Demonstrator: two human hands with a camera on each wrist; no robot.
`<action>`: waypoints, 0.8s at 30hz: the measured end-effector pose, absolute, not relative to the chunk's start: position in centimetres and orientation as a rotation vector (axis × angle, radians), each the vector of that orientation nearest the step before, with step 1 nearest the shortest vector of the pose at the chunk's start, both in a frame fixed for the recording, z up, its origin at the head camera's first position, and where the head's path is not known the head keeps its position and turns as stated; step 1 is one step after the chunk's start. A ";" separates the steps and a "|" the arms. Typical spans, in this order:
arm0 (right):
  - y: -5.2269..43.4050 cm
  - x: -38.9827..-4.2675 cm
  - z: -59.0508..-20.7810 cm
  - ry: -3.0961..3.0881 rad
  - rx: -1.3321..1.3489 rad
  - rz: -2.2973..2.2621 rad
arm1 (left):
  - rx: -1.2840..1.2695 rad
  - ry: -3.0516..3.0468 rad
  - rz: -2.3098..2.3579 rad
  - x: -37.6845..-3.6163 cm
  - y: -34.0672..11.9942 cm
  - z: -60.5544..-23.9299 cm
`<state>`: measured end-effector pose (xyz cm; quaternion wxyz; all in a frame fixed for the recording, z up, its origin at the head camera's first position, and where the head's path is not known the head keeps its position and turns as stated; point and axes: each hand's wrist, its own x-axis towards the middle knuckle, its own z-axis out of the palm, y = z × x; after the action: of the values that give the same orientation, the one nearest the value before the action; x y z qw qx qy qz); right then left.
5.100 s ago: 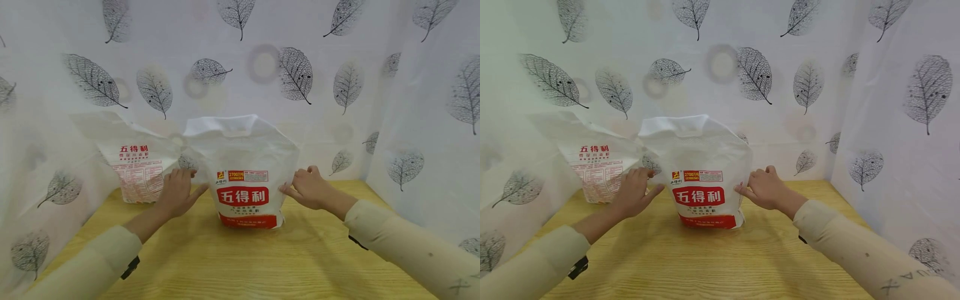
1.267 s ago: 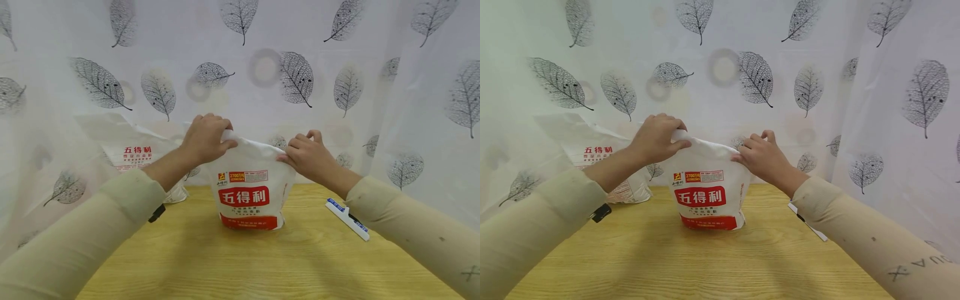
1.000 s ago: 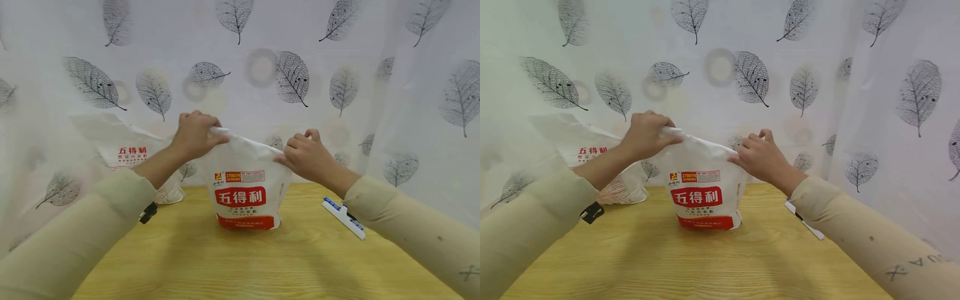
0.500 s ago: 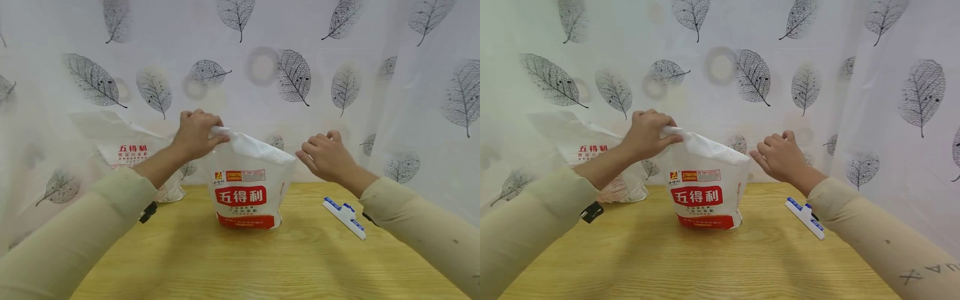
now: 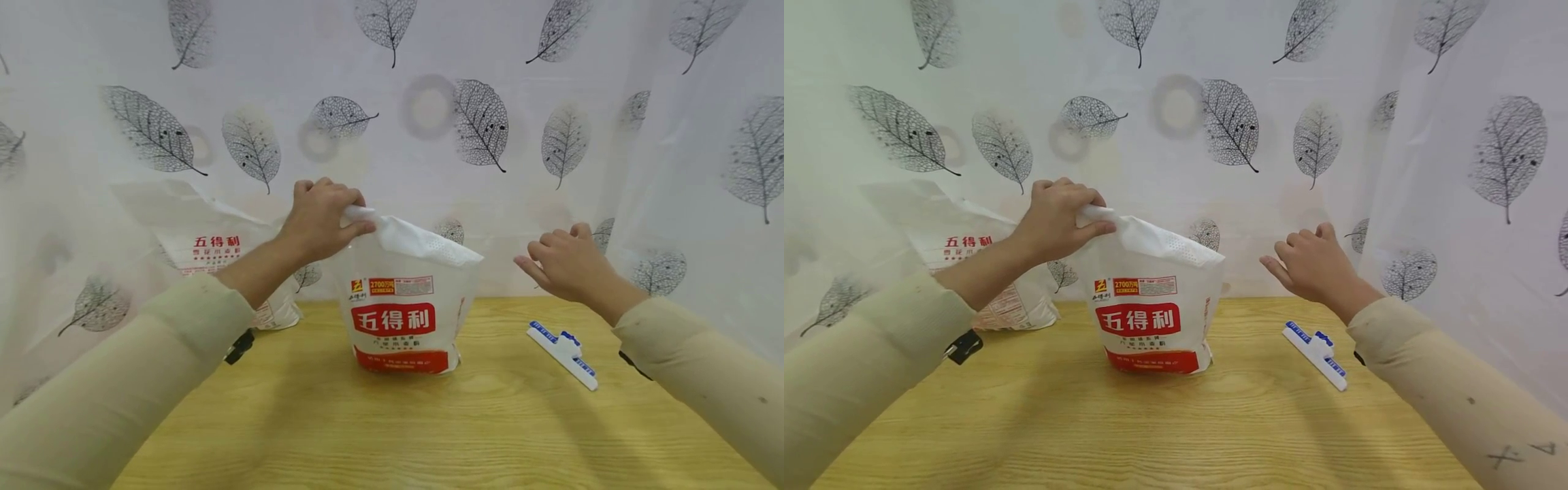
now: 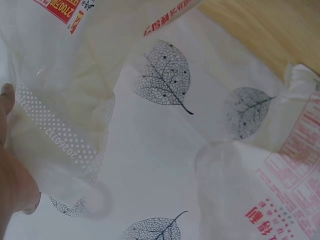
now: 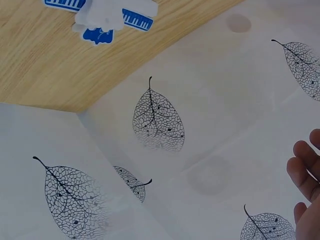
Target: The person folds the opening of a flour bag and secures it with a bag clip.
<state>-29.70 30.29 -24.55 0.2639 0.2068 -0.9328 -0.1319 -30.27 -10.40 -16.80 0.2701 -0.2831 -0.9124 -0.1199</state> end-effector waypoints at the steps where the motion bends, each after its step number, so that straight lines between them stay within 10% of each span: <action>1: 30.5 -29.7 -24.7 -2.534 0.558 -0.373 | -0.764 -2.457 -0.323 -30.3 -10.4 -16.8; 24: 35.0 -28.9 -29.5 -3.003 0.389 -0.396 | -0.787 -2.427 -0.300 -30.5 -10.4 -17.0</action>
<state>-28.89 35.03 -29.53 0.0439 0.1273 -0.9824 -0.1297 -30.55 -10.39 -17.00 0.2826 -0.2938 -0.9062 -0.1121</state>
